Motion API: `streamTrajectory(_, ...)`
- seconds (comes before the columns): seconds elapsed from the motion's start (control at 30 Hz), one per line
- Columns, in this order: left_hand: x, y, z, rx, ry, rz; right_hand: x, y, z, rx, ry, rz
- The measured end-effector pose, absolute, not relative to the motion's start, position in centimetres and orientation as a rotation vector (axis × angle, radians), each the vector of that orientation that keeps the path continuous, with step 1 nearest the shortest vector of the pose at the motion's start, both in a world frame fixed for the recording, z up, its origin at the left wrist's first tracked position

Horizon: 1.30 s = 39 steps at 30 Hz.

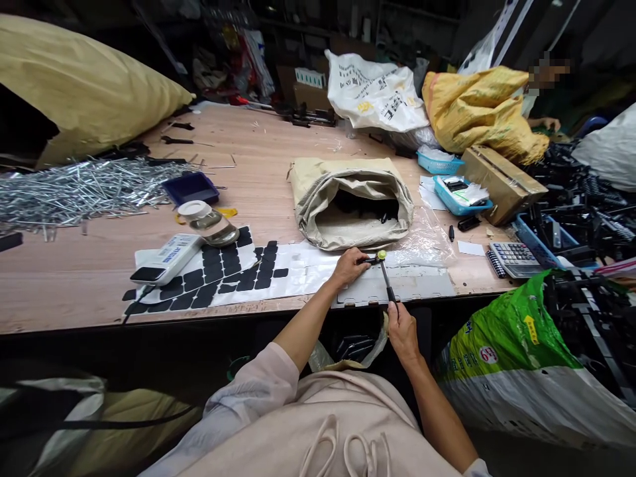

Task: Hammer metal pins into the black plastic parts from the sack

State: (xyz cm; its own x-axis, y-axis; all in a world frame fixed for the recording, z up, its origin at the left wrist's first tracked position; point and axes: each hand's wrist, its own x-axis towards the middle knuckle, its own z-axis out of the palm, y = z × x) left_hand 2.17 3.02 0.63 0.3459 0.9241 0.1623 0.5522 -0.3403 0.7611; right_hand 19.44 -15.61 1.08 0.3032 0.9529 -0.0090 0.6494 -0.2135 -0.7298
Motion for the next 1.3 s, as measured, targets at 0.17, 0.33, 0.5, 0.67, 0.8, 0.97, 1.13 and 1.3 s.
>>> streamTrajectory(0.17, 2.1, 3.0, 1.0, 2.030, 1.275, 0.789, 21.4, -16.0, 0.1, -2.033, -1.258, 0.544)
streamTrajectory(0.33, 1.5, 0.3, 2.3, 2.132, 1.176, 0.987, 22.2, -15.8, -0.7, -2.015, -1.237, 0.575)
streamTrajectory(0.5, -0.9, -7.6, 1.6, 2.270, 0.948, 1.048, 22.2, -15.8, -1.1, -1.988, -1.255, 0.614)
streamTrajectory(0.67, -3.1, -13.0, 0.6, 2.338, 0.871, 0.868, 22.0, -15.9, -1.1, -1.982, -1.263, 0.599)
streamTrajectory(0.8, -1.1, -9.6, 2.8, 2.198, 0.928, 1.050, 21.9, -15.9, -1.1, -1.971, -1.252, 0.617)
streamTrajectory(0.97, 5.0, 2.7, 7.1, 1.946, 1.404, 1.253, 21.7, -15.9, -1.4, -1.944, -1.235, 0.600)
streamTrajectory(1.13, 10.3, 13.3, 7.9, 1.862, 1.728, 0.857, 21.6, -16.0, -1.8, -1.917, -1.225, 0.603)
streamTrajectory(1.3, 12.5, 16.7, 5.6, 1.816, 1.879, 0.547, 21.4, -16.1, -2.1, -1.892, -1.219, 0.644)
